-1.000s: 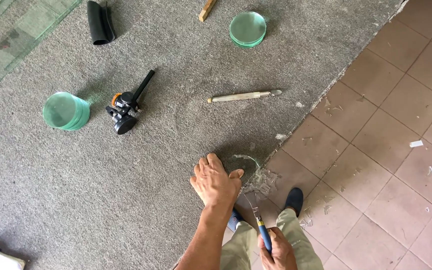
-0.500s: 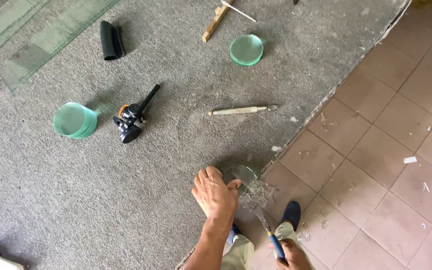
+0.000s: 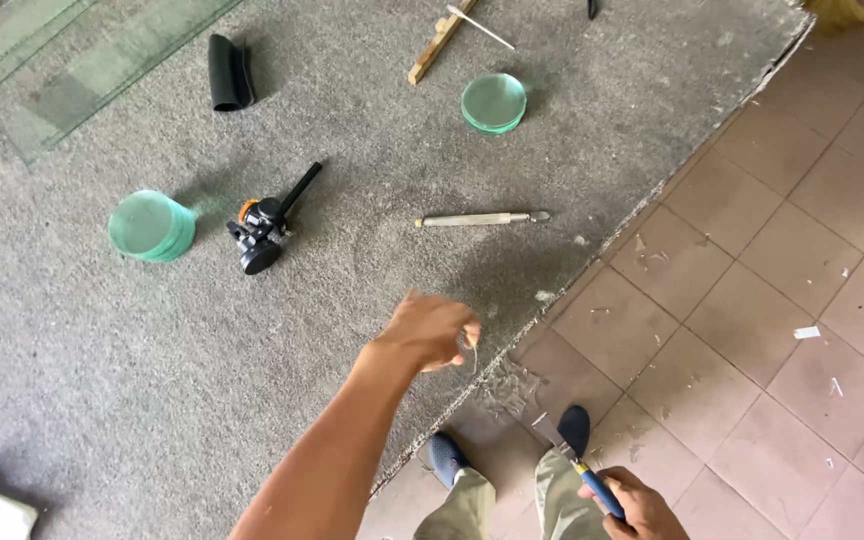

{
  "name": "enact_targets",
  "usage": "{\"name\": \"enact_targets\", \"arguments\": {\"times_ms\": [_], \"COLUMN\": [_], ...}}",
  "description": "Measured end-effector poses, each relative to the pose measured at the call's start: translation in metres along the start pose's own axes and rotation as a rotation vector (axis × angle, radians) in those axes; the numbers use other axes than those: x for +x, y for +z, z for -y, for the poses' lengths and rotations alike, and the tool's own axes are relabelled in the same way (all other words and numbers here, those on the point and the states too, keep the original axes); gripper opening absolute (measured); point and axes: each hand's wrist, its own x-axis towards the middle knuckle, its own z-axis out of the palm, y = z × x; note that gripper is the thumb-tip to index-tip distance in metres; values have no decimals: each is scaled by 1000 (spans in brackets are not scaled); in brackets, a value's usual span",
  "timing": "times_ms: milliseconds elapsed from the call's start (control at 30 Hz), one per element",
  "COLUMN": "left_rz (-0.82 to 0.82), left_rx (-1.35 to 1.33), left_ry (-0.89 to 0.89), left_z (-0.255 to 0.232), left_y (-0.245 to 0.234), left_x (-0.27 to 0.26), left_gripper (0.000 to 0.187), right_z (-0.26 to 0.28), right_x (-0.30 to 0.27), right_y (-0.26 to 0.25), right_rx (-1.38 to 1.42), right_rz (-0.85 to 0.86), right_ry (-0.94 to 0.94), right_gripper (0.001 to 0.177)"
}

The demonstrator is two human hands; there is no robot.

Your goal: Cutting a circle out of a glass sheet using specialized glass-cutting tools.

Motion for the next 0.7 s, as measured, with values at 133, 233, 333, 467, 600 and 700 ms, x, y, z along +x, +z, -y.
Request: {"name": "enact_targets", "arguments": {"times_ms": [133,233,333,467,600,700], "left_rz": [56,-275,-419,-330,-384,-390], "left_rx": [300,356,139,-31,-48,-75], "left_ry": [48,55,-216,-580,-636,-653], "left_z": [-22,-18,-19,-6,-14,-22], "left_y": [-8,-3,-7,17,27,23], "left_x": [3,3,-15,-13,-17,-21], "left_gripper": [27,62,88,83,84,82], "right_z": [66,103,131,186,188,176], "right_x": [6,15,20,31,35,38], "right_y": [-2,-3,-2,-7,3,17], "right_rx": [-49,-81,-62,-47,-75,-53], "right_rz": [-15,14,-32,-37,-143,-153], "right_ry": [-71,-37,-196,-34,-214,-175], "right_gripper": [50,47,43,44,38,35]}}
